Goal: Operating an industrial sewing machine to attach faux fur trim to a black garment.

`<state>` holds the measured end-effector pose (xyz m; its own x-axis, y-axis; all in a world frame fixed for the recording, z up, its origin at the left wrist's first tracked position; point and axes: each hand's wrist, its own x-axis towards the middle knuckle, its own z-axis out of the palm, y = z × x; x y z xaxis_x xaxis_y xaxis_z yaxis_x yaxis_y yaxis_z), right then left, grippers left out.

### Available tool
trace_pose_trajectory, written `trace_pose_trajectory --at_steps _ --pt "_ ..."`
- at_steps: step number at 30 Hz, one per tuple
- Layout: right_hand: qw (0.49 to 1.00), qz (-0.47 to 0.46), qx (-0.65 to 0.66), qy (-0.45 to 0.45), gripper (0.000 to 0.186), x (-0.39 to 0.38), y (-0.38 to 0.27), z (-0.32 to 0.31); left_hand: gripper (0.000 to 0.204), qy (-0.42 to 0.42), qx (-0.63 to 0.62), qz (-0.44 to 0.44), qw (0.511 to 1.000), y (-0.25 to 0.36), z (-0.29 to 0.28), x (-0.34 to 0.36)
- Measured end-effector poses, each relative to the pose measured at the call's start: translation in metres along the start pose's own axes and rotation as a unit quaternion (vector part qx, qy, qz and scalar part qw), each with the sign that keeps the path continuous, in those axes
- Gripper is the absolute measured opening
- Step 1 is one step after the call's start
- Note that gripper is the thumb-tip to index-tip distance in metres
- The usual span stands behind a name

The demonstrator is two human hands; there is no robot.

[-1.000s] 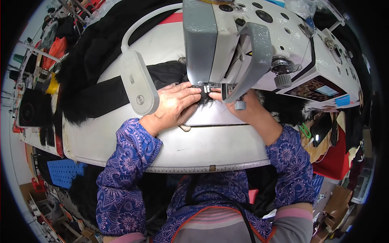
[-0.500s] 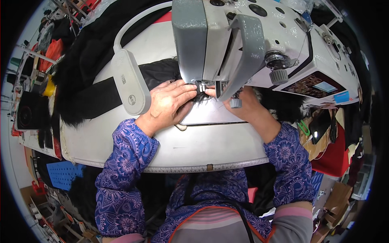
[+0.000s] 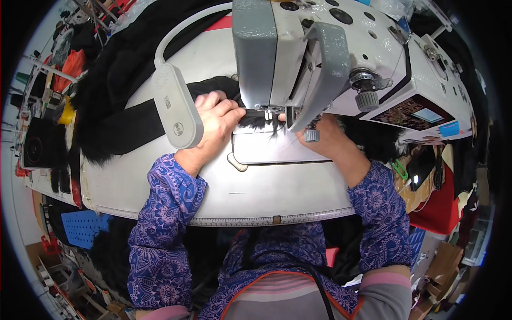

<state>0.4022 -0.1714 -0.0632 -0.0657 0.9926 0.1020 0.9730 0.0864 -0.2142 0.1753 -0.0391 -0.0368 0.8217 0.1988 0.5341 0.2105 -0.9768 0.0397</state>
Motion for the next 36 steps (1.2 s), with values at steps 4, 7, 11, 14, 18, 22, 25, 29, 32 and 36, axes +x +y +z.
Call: trace_pose_trajectory --at_steps 4,7,11,14,18,22,25,29,32,36 --pt "0.977 -0.09 0.138 0.135 0.018 -0.002 -0.019 -0.003 0.023 0.027 -0.073 0.077 0.994 0.008 0.008 -0.003" --pt "0.966 -0.103 0.193 0.138 0.021 0.002 -0.028 -0.013 0.025 0.064 -0.077 0.118 0.988 0.02 0.009 0.002" --pt "0.977 -0.091 0.101 0.164 0.012 -0.004 -0.019 -0.003 0.027 0.016 -0.132 0.074 0.988 0.015 0.005 -0.001" --pt "0.975 -0.101 0.095 0.173 0.014 -0.004 -0.021 -0.005 0.028 -0.019 -0.15 0.023 0.988 0.009 0.001 -0.005" --pt "0.964 -0.088 0.182 0.171 0.016 -0.002 -0.029 -0.016 0.03 0.004 -0.142 0.028 0.989 0.011 0.002 -0.005" --pt "0.962 -0.119 0.158 0.189 0.016 -0.003 -0.03 -0.016 0.029 0.016 -0.162 0.023 0.986 0.014 0.007 -0.004" --pt "0.957 -0.188 0.064 0.212 0.018 -0.002 -0.023 -0.01 0.028 0.033 -0.162 0.016 0.986 0.016 0.011 -0.003" --pt "0.955 -0.152 0.146 0.209 0.019 -0.004 -0.028 -0.011 0.024 0.066 -0.127 0.025 0.989 0.016 0.013 -0.003" --pt "0.949 -0.2 0.101 0.221 0.019 -0.004 -0.026 -0.012 0.02 0.049 -0.092 0.041 0.994 0.016 0.013 -0.003" --pt "0.954 -0.192 0.127 0.191 0.019 -0.006 -0.021 -0.013 0.018 0.043 -0.089 0.073 0.992 0.015 0.007 0.0"
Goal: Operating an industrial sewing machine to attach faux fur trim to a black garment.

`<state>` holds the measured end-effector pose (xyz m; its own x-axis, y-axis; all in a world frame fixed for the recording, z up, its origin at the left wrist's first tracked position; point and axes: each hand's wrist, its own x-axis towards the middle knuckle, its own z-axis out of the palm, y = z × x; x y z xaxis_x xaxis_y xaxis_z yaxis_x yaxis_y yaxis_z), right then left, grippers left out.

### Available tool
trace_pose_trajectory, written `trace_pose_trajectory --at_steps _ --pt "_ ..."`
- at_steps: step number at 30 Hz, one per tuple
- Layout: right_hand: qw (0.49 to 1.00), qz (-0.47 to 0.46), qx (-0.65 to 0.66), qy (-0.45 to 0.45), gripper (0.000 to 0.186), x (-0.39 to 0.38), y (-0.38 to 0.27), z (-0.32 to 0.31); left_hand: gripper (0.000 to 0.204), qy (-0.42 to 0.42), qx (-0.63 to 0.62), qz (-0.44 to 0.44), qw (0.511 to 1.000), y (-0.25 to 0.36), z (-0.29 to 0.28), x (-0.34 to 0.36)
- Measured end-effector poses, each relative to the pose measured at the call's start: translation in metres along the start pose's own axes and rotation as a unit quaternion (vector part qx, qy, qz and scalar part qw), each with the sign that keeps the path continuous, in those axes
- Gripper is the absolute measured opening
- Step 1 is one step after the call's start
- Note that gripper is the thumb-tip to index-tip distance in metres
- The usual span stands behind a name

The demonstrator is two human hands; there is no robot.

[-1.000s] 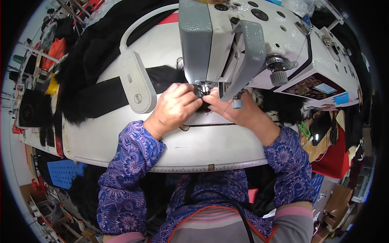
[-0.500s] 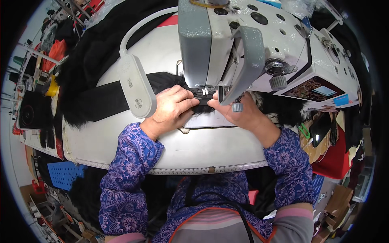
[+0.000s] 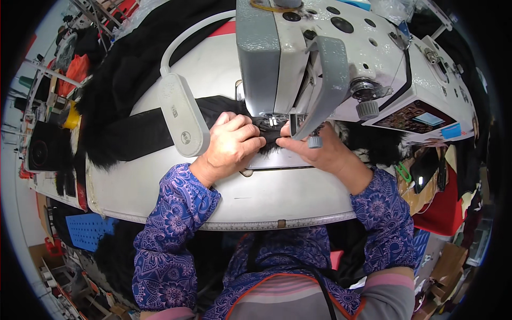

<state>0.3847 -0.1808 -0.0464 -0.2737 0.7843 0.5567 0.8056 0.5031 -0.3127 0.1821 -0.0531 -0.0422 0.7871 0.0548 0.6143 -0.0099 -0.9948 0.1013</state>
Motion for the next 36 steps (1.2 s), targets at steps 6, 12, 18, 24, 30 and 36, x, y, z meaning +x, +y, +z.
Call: trace_pose_trajectory --at_steps 6,12,18,24,30,36 --pt "0.991 0.129 0.021 -0.031 0.022 0.003 -0.001 0.005 0.023 -0.031 -0.043 -0.014 0.999 -0.002 0.001 -0.006" --pt "0.985 0.167 -0.014 -0.047 0.018 -0.005 0.011 0.011 0.025 -0.019 0.009 -0.06 0.998 -0.005 0.003 -0.004" --pt "0.976 0.196 -0.01 -0.094 0.02 -0.002 0.012 0.006 0.023 -0.023 0.021 -0.066 0.997 -0.006 0.005 -0.003" --pt "0.978 0.182 -0.035 -0.092 0.023 -0.003 0.014 0.01 0.02 -0.025 -0.01 -0.049 0.998 -0.008 0.005 -0.004" --pt "0.985 0.116 -0.091 -0.094 0.026 -0.01 0.022 0.013 0.018 -0.008 -0.007 -0.051 0.999 -0.006 0.002 -0.001" --pt "0.978 0.148 -0.09 -0.113 0.029 -0.011 0.027 0.016 0.018 -0.022 0.009 -0.058 0.998 -0.006 0.001 0.001"
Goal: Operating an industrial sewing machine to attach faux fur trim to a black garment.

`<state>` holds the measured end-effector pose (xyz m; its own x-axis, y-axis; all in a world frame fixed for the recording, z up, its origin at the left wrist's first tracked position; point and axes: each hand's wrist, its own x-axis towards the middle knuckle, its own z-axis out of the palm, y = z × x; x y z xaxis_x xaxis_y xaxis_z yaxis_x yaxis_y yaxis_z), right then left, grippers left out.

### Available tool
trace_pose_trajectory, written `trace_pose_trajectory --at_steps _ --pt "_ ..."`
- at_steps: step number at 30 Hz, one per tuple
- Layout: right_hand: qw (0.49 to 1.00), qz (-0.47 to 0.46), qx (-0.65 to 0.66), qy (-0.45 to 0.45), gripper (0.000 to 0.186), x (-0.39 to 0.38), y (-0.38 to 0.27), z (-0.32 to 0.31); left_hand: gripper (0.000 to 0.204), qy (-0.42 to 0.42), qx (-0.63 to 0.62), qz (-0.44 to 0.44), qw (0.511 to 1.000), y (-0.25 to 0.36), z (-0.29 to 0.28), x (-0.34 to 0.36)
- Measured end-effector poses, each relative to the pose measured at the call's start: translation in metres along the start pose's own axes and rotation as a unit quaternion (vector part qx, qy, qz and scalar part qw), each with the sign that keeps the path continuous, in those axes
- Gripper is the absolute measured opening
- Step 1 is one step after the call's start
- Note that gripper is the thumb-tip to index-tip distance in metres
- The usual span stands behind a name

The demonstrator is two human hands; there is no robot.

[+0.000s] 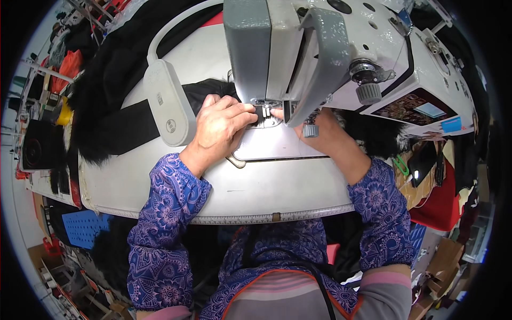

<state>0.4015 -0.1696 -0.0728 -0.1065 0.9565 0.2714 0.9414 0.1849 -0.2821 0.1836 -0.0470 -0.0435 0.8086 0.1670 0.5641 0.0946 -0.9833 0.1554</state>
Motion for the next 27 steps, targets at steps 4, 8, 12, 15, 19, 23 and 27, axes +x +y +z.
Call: trace_pose_trajectory --at_steps 4,8,12,15,19,23,27 --pt "1.0 -0.008 0.003 0.002 0.018 0.0 0.002 -0.002 0.018 -0.004 -0.005 0.001 1.0 0.0 -0.003 -0.003" --pt "0.998 0.049 0.026 -0.036 0.01 0.001 -0.002 -0.007 0.018 0.012 0.0 -0.051 0.999 -0.003 -0.008 -0.004" --pt "0.999 0.039 -0.006 -0.035 0.01 -0.002 -0.005 -0.012 0.018 0.017 0.062 -0.037 0.997 -0.004 -0.012 -0.004" --pt "1.0 0.005 -0.021 0.008 0.01 -0.005 -0.012 -0.015 0.018 0.01 0.033 -0.001 0.999 -0.004 -0.008 -0.007" --pt "0.964 0.016 0.265 0.015 0.008 0.002 -0.022 -0.013 0.022 0.035 -0.029 0.063 0.997 0.001 0.0 -0.006" --pt "0.998 -0.044 0.023 0.042 0.01 0.004 -0.027 -0.019 0.022 0.02 -0.05 0.046 0.997 0.001 0.0 -0.006" --pt "0.994 -0.06 0.015 0.092 0.014 -0.001 -0.023 -0.014 0.022 0.003 -0.048 0.032 0.998 0.001 -0.004 -0.007"
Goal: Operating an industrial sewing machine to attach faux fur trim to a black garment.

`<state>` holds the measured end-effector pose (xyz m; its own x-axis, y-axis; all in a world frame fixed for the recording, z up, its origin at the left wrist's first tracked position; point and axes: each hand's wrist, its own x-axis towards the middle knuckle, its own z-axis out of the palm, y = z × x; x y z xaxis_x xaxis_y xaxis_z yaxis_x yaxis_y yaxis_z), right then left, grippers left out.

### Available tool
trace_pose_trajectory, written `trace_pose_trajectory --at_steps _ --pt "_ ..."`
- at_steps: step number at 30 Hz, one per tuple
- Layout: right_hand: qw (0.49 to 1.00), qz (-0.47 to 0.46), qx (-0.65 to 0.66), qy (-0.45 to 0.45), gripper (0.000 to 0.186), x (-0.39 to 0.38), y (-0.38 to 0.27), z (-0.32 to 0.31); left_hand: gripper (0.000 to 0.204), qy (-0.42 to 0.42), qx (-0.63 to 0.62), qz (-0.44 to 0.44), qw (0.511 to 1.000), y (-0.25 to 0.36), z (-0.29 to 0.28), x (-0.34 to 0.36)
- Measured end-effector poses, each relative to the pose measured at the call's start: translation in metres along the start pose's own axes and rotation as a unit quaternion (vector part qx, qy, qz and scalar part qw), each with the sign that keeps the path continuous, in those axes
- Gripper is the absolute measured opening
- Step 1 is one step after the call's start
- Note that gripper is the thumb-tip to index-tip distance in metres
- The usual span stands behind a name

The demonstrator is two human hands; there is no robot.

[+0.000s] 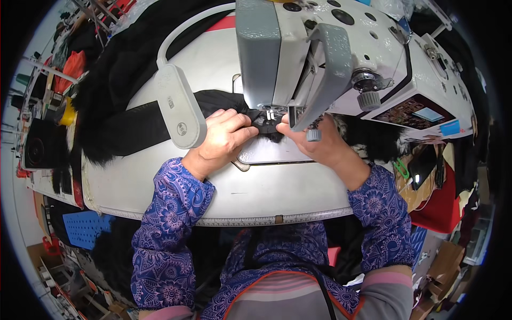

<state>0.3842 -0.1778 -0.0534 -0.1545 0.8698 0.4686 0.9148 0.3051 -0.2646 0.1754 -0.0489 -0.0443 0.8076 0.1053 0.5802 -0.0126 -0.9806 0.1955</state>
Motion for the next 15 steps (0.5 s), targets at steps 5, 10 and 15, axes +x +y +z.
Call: trace_pose_trajectory --at_steps 5,10,15 --pt "0.978 0.132 0.15 -0.049 0.019 0.004 -0.009 -0.01 0.022 -0.03 0.0 0.002 1.0 0.0 -0.001 -0.002" --pt "0.988 0.102 0.116 -0.029 0.019 0.003 -0.01 -0.011 0.022 -0.022 0.038 -0.007 0.999 0.002 -0.004 0.001" --pt "0.991 0.07 0.111 -0.012 0.019 0.003 -0.005 -0.009 0.023 -0.014 0.073 -0.012 0.997 0.0 -0.003 0.003"
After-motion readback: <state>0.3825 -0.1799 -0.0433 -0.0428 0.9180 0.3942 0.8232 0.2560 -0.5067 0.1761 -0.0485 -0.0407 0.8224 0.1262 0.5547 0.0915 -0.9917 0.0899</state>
